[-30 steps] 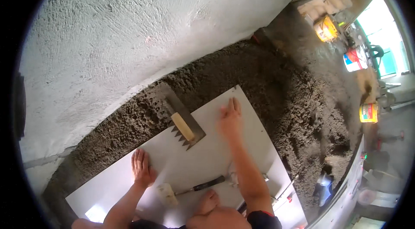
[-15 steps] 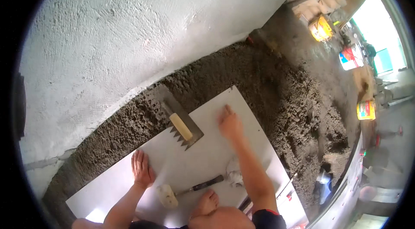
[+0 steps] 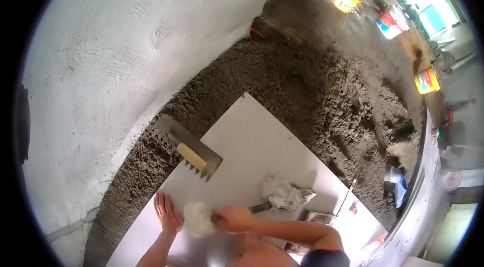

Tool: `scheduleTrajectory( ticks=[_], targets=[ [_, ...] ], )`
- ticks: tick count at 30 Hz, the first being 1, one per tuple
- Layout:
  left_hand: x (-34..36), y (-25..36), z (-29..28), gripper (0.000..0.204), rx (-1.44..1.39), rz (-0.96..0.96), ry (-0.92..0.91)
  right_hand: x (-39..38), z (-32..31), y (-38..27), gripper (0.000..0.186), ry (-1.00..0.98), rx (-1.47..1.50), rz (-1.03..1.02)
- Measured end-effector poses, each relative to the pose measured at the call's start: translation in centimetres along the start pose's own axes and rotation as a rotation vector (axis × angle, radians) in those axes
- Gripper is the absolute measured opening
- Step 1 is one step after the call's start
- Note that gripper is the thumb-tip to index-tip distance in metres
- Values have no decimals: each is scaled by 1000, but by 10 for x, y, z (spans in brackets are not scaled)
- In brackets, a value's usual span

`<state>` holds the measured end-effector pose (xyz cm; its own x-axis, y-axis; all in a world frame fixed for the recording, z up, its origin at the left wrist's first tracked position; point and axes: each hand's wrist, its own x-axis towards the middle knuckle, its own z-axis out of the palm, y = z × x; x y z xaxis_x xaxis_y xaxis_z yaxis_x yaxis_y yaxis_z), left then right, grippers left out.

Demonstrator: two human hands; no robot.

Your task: The person levels a concrete base on the floor using a trowel and a mallet, then uses a notched trowel to spread mortar along the edge of a large floor tile.

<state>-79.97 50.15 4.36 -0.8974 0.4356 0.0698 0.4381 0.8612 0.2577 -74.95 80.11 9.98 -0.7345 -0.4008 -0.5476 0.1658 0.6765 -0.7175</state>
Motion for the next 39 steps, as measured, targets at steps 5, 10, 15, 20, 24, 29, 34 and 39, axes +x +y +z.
scheduleTrajectory(
  ticks=[5,10,15,20,24,29,34,39],
  targets=[
    [16,11,10,63,-20,-8,-19,-55,-189,97,42,710,725,214],
    [29,19,13,64,2,-40,-40,-46,-379,89,27,1575,1034,-434],
    [33,20,15,65,32,-35,-64,91,-315,145,19,1753,1375,82],
    [34,19,14,65,-4,-50,-69,102,-323,207,16,1600,1201,-66],
    [32,17,14,66,-15,-63,-105,49,-412,175,16,1581,1082,-195],
    [34,19,18,67,7,-55,-124,82,-412,166,13,1619,1029,-473],
    [39,20,16,68,14,-22,-133,165,-328,186,15,1608,1377,34],
    [38,20,15,69,9,-10,-142,87,-407,146,12,1616,941,-113]
  ],
)
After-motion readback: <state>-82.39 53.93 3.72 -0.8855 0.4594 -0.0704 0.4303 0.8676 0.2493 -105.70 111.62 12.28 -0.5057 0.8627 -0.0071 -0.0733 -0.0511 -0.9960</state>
